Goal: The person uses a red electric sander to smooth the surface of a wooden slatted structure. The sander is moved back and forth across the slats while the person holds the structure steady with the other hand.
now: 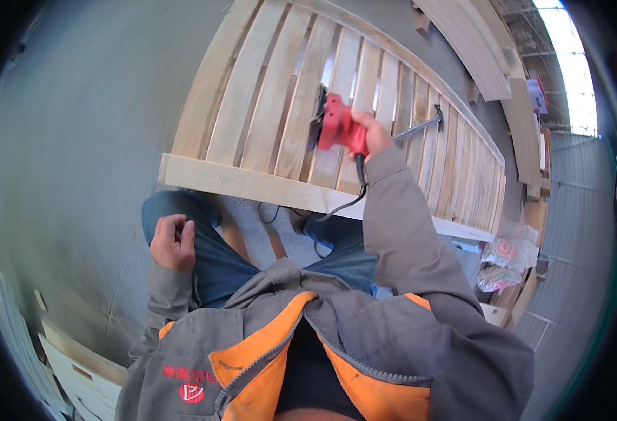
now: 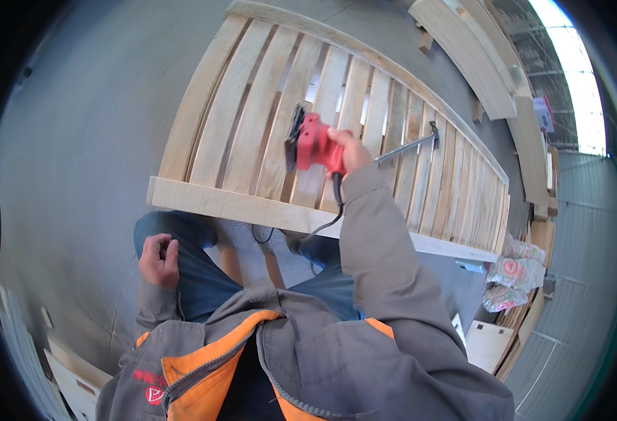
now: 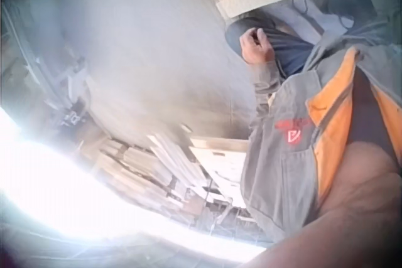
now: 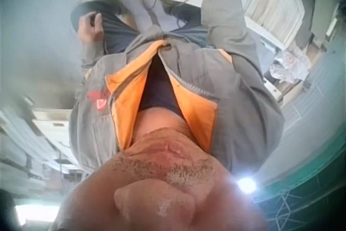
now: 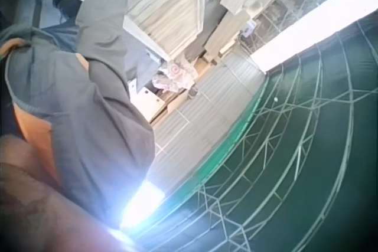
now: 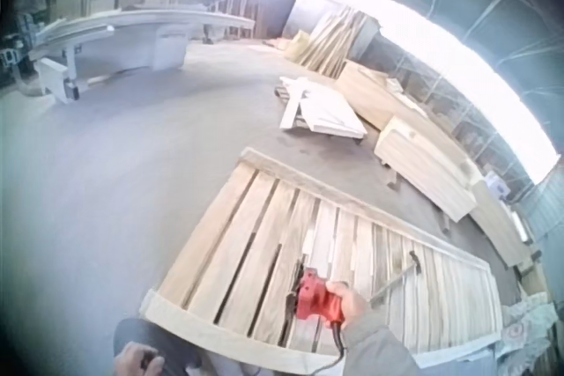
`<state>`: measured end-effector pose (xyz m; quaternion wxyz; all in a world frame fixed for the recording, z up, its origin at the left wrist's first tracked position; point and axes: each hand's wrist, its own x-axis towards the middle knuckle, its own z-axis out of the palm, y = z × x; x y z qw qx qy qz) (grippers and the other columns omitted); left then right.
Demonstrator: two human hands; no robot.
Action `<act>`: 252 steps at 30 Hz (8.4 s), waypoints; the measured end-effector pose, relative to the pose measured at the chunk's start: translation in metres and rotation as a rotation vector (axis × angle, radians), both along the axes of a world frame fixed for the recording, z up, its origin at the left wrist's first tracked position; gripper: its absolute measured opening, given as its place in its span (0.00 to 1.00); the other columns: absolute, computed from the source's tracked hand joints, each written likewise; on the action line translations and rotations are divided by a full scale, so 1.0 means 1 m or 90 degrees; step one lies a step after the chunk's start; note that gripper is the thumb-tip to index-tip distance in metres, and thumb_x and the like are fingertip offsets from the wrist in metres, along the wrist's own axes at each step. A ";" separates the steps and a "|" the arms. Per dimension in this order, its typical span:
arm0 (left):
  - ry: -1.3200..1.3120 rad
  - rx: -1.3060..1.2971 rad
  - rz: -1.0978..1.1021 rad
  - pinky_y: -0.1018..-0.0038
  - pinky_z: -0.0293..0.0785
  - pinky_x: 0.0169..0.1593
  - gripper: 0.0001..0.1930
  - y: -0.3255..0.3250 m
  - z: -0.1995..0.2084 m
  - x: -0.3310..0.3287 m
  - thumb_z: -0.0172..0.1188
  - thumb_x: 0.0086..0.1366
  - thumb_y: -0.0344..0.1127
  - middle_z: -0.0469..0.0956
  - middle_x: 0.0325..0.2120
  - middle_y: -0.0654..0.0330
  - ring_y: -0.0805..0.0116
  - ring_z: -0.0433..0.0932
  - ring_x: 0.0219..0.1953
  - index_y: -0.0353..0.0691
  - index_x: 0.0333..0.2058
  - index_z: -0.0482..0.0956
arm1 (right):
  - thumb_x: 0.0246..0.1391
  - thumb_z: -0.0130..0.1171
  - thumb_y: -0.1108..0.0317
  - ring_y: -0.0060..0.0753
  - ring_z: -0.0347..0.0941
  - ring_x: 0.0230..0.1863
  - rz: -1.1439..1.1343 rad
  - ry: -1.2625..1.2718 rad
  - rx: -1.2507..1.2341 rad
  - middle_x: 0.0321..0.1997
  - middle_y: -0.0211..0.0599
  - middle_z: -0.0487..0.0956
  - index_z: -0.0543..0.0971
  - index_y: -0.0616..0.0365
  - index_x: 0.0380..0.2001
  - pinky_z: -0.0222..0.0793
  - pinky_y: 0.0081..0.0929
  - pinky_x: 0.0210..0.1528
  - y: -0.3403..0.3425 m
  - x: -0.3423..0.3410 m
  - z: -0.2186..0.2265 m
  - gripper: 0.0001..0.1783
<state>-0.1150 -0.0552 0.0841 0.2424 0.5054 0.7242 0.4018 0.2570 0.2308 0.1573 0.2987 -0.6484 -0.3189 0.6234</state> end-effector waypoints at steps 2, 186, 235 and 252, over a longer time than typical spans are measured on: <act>-0.004 0.003 0.004 0.70 0.75 0.33 0.07 -0.002 -0.003 0.001 0.69 0.68 0.31 0.80 0.34 0.57 0.66 0.75 0.25 0.37 0.41 0.82 | 0.68 0.58 0.51 0.26 0.79 0.25 0.018 0.033 0.003 0.39 0.32 0.86 0.76 0.46 0.42 0.63 0.27 0.12 -0.023 -0.003 0.002 0.12; -0.166 -0.014 -0.196 0.74 0.75 0.36 0.10 -0.099 0.015 0.053 0.70 0.64 0.26 0.76 0.33 0.60 0.74 0.74 0.29 0.35 0.43 0.81 | 0.42 0.80 0.54 0.44 0.81 0.54 -0.168 -0.352 0.588 0.56 0.47 0.81 0.72 0.58 0.66 0.78 0.40 0.59 -0.165 0.124 0.051 0.48; -0.117 -0.098 -0.113 0.76 0.74 0.33 0.04 -0.017 -0.005 0.060 0.67 0.68 0.26 0.79 0.25 0.61 0.77 0.75 0.27 0.34 0.36 0.80 | 0.49 0.73 0.45 0.56 0.83 0.53 0.382 -0.807 0.474 0.52 0.48 0.80 0.75 0.34 0.64 0.81 0.49 0.54 0.132 -0.005 0.028 0.38; -0.136 -0.085 -0.128 0.72 0.76 0.34 0.04 -0.009 -0.006 0.068 0.68 0.67 0.27 0.81 0.25 0.58 0.72 0.77 0.27 0.34 0.35 0.81 | 0.49 0.73 0.54 0.62 0.82 0.48 0.373 -0.725 0.369 0.51 0.56 0.76 0.72 0.46 0.63 0.81 0.53 0.50 -0.048 0.011 0.029 0.38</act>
